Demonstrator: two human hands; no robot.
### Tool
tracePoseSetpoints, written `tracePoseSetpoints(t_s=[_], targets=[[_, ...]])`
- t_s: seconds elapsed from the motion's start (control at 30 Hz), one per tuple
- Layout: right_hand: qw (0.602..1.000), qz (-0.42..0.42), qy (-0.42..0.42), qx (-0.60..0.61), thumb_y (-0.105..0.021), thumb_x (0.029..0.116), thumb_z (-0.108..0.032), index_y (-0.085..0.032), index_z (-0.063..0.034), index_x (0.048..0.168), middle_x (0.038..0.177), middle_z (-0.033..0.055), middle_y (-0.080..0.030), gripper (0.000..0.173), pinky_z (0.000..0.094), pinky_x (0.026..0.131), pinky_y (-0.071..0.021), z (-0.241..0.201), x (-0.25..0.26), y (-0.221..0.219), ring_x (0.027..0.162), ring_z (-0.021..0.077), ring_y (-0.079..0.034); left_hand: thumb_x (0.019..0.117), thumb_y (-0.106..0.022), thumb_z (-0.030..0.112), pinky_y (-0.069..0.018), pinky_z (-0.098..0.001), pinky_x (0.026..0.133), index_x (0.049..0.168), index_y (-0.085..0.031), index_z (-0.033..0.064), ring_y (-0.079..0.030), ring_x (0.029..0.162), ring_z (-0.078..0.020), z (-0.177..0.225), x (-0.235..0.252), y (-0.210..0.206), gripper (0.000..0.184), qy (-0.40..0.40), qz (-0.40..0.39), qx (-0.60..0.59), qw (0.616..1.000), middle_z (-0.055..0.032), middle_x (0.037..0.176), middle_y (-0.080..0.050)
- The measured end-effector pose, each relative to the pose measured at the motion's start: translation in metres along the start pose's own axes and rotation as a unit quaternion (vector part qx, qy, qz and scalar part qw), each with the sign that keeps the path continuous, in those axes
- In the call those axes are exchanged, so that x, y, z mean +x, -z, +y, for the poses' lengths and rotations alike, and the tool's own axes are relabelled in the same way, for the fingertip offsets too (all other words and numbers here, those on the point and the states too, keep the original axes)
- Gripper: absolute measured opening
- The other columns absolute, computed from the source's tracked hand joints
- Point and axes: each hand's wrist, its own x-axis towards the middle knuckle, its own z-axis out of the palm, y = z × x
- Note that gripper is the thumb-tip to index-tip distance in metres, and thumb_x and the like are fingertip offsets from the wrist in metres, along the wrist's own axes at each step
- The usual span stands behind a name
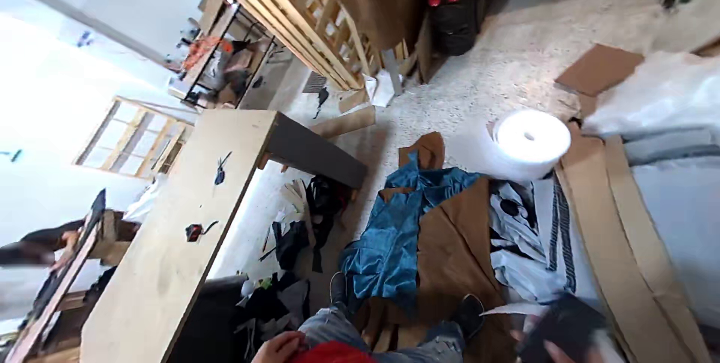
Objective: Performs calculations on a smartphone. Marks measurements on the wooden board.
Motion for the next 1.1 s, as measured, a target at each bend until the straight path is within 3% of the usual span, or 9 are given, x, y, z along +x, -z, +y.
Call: tracePoseSetpoints(t_s=[0.07, 0.13, 0.33, 0.5, 0.67, 0.83, 0.9, 1.0, 1.1], targets=[[0.994, -0.112, -0.011, 0.015, -0.056, 0.1000, -0.008, -0.021, -0.0106, 0.156, 0.138, 0.0270, -0.059, 0.066, 0.0654, 0.066, -0.0624, 0.015, 0.040, -0.066, 0.106, 0.0532, -0.068, 0.1084, -0.051, 0.031, -0.0565, -0.0420, 0.103, 0.128, -0.069, 0.0089, -0.072, 0.109, -0.0175, 0.004, 0.001, 0.019, 0.035, -0.007, 0.013, -0.052, 0.999, -0.0052, 0.118, -0.076], [0.973, -0.227, -0.039, 0.014, -0.056, 0.0989, -0.006, -0.015, -0.0136, 0.159, 0.142, 0.0280, -0.056, 0.073, 0.0663, 0.065, -0.0621, 0.011, 0.077, -0.138, 0.110, 0.0561, -0.065, 0.1088, -0.049, 0.034, -0.0578, -0.0431, 0.099, 0.128, -0.068, 0.0076, -0.073, 0.107, -0.0199, 0.004, 0.013, 0.036, 0.038, 0.003, 0.009, -0.098, 0.995, -0.0070, 0.117, -0.076], [0.888, -0.444, -0.029, -0.116, -0.064, 0.0931, -0.008, -0.017, -0.0108, 0.157, 0.141, 0.0280, -0.056, 0.079, 0.0619, 0.064, -0.0642, 0.002, 0.149, -0.365, 0.109, 0.0540, -0.066, 0.1072, -0.052, 0.040, -0.0580, -0.0408, 0.099, 0.131, -0.067, 0.0120, -0.072, 0.108, -0.0167, -0.054, 0.050, 0.076, 0.040, -0.012, 0.015, -0.215, 0.976, -0.0036, 0.118, -0.076], [0.823, -0.549, -0.085, -0.120, -0.075, 0.0856, -0.005, -0.015, -0.0157, 0.157, 0.147, 0.0298, -0.048, 0.094, 0.0655, 0.068, -0.0629, 0.087, 0.170, -0.575, 0.116, 0.0580, -0.060, 0.1072, -0.050, 0.042, -0.0620, -0.0453, 0.091, 0.124, -0.071, 0.0121, -0.075, 0.100, -0.0200, -0.115, 0.106, 0.169, 0.040, -0.027, 0.091, -0.292, 0.952, -0.0036, 0.116, -0.076], [0.789, -0.580, -0.111, -0.167, -0.077, 0.0824, -0.002, -0.021, -0.0232, 0.158, 0.147, 0.0277, -0.049, 0.096, 0.0584, 0.072, -0.0636, 0.232, 0.192, -0.752, 0.114, 0.0526, -0.063, 0.1087, -0.049, 0.034, -0.0630, -0.0455, 0.090, 0.125, -0.070, 0.0094, -0.075, 0.097, -0.0207, -0.162, 0.216, 0.332, 0.036, -0.070, 0.239, -0.323, 0.913, -0.0070, 0.111, -0.076], [0.767, -0.591, -0.176, -0.177, -0.072, 0.0783, 0.011, -0.017, -0.0275, 0.160, 0.152, 0.0286, -0.043, 0.106, 0.0604, 0.074, -0.0626, 0.324, 0.207, -0.873, 0.115, 0.0555, -0.061, 0.1091, -0.050, 0.030, -0.0628, -0.0421, 0.086, 0.123, -0.070, 0.0082, -0.074, 0.093, -0.0175, -0.176, 0.258, 0.465, 0.033, -0.075, 0.384, -0.397, 0.830, -0.0053, 0.109, -0.076], [0.757, -0.596, -0.186, -0.194, -0.070, 0.0784, 0.013, -0.015, -0.0279, 0.160, 0.152, 0.0282, -0.043, 0.106, 0.0590, 0.072, -0.0633, 0.350, 0.213, -0.906, 0.113, 0.0551, -0.062, 0.1086, -0.051, 0.028, -0.0594, -0.0466, 0.091, 0.127, -0.068, 0.0077, -0.072, 0.101, -0.0215, -0.188, 0.272, 0.499, 0.032, -0.050, 0.426, -0.386, 0.817, -0.0093, 0.117, -0.073], [0.765, -0.562, -0.221, -0.223, -0.053, 0.0973, 0.002, -0.023, -0.0248, 0.158, 0.146, 0.0286, -0.051, 0.072, 0.0585, 0.066, -0.0634, 0.386, 0.221, -0.949, 0.108, 0.0536, -0.066, 0.1050, -0.056, 0.031, -0.0516, -0.0586, 0.101, 0.141, -0.056, 0.0050, -0.062, 0.121, -0.0364, -0.207, 0.293, 0.539, 0.044, 0.029, 0.498, -0.310, 0.809, -0.0220, 0.136, -0.060], [0.749, -0.548, -0.275, -0.251, -0.036, 0.1111, -0.025, -0.025, -0.0223, 0.158, 0.141, 0.0293, -0.054, 0.048, 0.0658, 0.072, -0.0617, 0.425, 0.234, -0.985, 0.109, 0.0539, -0.066, 0.0927, -0.068, 0.051, -0.0380, -0.0626, 0.115, 0.156, -0.039, 0.0069, -0.038, 0.146, -0.0427, -0.242, 0.330, 0.559, 0.082, 0.077, 0.546, -0.283, 0.785, -0.0242, 0.160, -0.035]])
